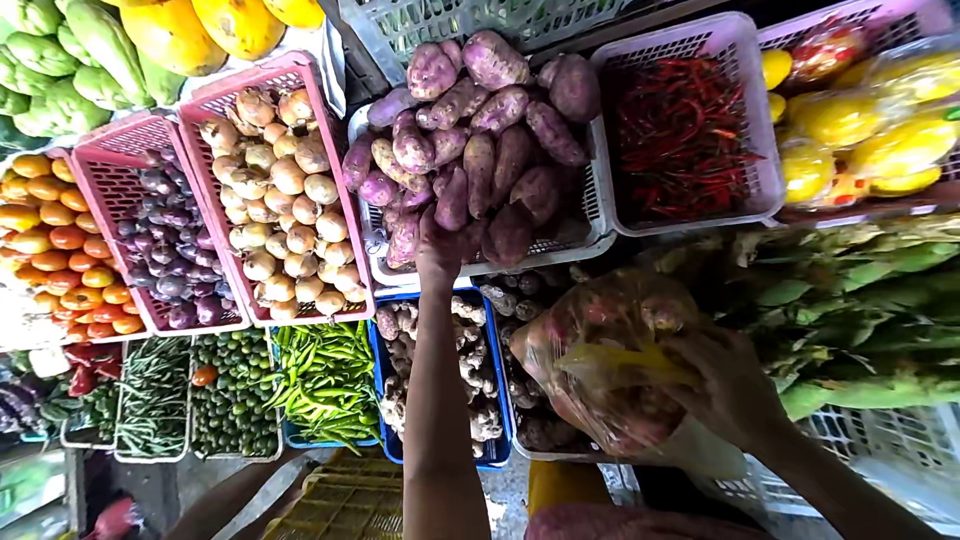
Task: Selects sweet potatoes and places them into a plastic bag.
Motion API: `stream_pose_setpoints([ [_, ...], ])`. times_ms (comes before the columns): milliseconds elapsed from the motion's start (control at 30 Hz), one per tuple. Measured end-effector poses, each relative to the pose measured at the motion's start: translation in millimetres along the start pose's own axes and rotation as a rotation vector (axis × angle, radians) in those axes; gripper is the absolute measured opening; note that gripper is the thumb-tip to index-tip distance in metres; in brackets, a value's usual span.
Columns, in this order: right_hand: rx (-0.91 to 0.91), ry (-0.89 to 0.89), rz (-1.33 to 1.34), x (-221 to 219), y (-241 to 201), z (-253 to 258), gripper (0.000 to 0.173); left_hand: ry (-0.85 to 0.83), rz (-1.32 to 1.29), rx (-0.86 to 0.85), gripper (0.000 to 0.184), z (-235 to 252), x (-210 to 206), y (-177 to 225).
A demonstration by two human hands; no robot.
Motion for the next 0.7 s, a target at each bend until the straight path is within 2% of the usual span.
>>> stream_pose_setpoints([
  [67, -0.017, -0.023, 0.003, 0, 1, -1, 0.048, 0.027, 0.012, -0.03, 0.066, -3, 4, 4],
  [133, -0.034, -0.029, 0.002, 1, 0, 1, 0.045, 0.014, -0.083, -0.059, 0.062, -16, 19, -3],
  [233, -0.081, -0.048, 0.03, 3, 2, 1, 0.043, -0.046, -0.213, 0.024, 0.06, -51, 50, -26],
  [367, -0.1, -0.06, 0.047, 0, 5, 1, 0.042, 0.074, -0.126, 0.062, 0.065, -78, 80, -53],
  [433, -0.115, -0.068, 0.057, -2, 6, 2, 0.043, 0.157, -0.109, -0.023, 0.068, -65, 89, -52],
  [500, -0.145, -0.097, 0.059, -2, 6, 1, 0.043, 0.244, -0.085, -0.112, 0.064, -38, 93, -45],
  [600, -0.104, -0.076, 0.039, -2, 4, -2, 0.047, 0.317, 0.037, -0.055, 0.067, 6, 86, -31],
  [700, -0.114, -0.089, 0.034, -2, 4, -2, 0.047, 0.276, 0.266, -0.025, 0.073, 39, 68, -9],
])
Point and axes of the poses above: each hand's wrist, its own z-axis towards the middle knuckle, its own x-axis out of the back of the hand, y = z × x, the point moved 8 cm from there along z, towards the middle knuckle, and after that the axes turned 12 degrees about y, right-handed, at the moved point
